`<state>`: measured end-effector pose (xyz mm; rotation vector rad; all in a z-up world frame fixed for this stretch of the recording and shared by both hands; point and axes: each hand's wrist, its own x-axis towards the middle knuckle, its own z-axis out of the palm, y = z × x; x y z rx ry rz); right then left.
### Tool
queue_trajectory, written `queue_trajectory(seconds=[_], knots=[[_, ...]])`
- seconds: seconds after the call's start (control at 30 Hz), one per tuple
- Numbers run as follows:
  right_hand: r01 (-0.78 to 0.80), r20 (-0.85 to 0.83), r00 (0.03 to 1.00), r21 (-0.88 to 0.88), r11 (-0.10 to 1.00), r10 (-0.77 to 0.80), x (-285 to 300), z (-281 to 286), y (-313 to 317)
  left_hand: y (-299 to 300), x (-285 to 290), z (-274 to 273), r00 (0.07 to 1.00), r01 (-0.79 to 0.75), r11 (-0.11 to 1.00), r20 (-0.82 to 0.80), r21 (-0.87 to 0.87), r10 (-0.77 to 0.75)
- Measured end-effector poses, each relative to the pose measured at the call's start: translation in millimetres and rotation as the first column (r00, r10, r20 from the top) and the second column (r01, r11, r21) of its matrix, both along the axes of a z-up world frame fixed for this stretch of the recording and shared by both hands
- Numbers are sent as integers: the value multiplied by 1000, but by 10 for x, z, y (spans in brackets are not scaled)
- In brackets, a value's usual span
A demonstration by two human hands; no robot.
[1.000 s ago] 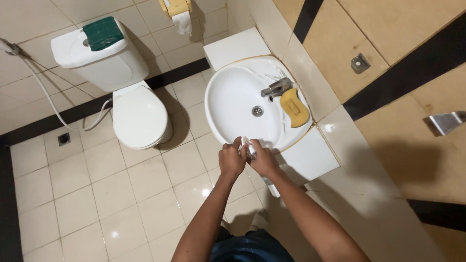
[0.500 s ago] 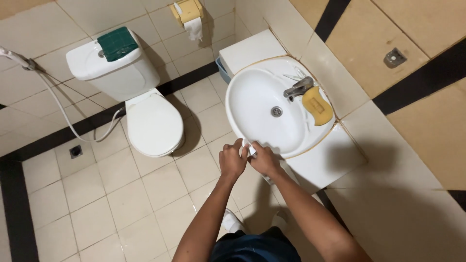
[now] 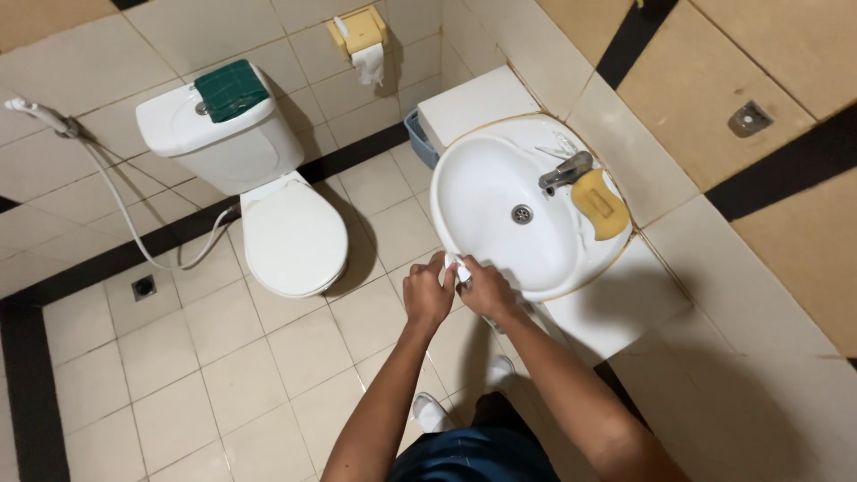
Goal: The person places a green cloth on the toilet tank, then uses a white tissue to wipe the sink area. They pick up a yellow sponge and scrub the sink basin and surrounding counter surfaces. The person then returns the sponge to the sink and continues wiping the counter with the tissue.
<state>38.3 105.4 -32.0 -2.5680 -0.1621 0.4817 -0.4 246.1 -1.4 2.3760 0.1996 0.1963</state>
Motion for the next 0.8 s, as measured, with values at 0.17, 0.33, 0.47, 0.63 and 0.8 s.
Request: queue_trajectory(seconds=[0.17,0.33,0.47,0.63,0.8], knots=[[-17,27,999,43,999,16,129,206,40,-14,154,39,999,-35,999,-40,-15,35],[-52,-23,998,73,996,54,391,232,-21,-83,388,-53,994,-107,994,-38,-20,106],[-71,5,997,87,994,71,658,174,-181,-235,654,54,994,-107,994,-37,-8,106],[-70,3,998,105,992,70,931,301,-408,-475,948,19,993,-110,994,-35,-15,109],[-44,-13,999,6,999,44,1170,332,-642,-727,1182,30,997,-77,996,-14,-36,77]])
